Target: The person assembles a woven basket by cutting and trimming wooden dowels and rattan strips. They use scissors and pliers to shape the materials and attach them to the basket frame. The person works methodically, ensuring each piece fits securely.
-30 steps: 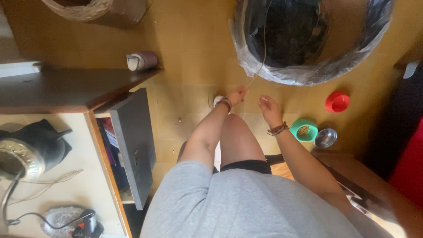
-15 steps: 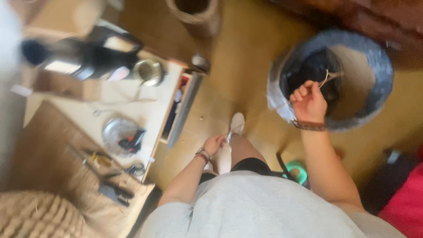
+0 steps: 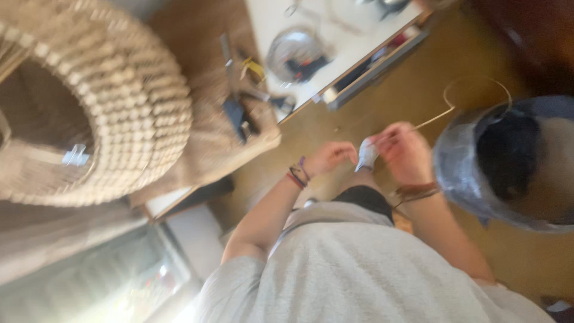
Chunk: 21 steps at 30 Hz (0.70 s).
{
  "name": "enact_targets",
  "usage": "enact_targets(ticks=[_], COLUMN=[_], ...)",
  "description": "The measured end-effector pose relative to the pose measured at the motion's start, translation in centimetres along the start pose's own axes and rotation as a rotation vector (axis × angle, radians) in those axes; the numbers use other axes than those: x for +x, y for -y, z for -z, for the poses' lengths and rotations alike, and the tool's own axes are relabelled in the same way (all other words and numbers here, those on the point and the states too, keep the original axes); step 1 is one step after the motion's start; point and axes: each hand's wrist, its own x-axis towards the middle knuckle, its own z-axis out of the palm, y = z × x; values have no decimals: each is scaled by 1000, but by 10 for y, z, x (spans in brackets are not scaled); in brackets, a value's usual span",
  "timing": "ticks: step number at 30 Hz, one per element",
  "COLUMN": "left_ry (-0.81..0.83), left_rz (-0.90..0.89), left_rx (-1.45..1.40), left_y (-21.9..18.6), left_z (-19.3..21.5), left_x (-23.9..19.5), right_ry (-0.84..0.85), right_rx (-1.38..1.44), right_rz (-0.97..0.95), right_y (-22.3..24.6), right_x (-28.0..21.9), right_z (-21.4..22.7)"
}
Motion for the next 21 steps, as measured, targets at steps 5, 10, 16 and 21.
enact_targets(ticks=[5, 10, 16, 21], left_ry=[-327, -332, -112, -264], left_rz=[388, 199, -247, 449], left_rx=[504, 755, -104, 753], left_y=[39, 17, -81, 10], left_z=[71, 60, 40, 56], left_x=[-153, -211, -253, -298], right_ry=[62, 84, 534, 320], right_rx=[216, -149, -185, 28], right_rz=[58, 194, -18, 59], right_y=[29, -27, -62, -11], right_x=[-44, -92, -136, -140], right_z=[-32, -103, -161, -129])
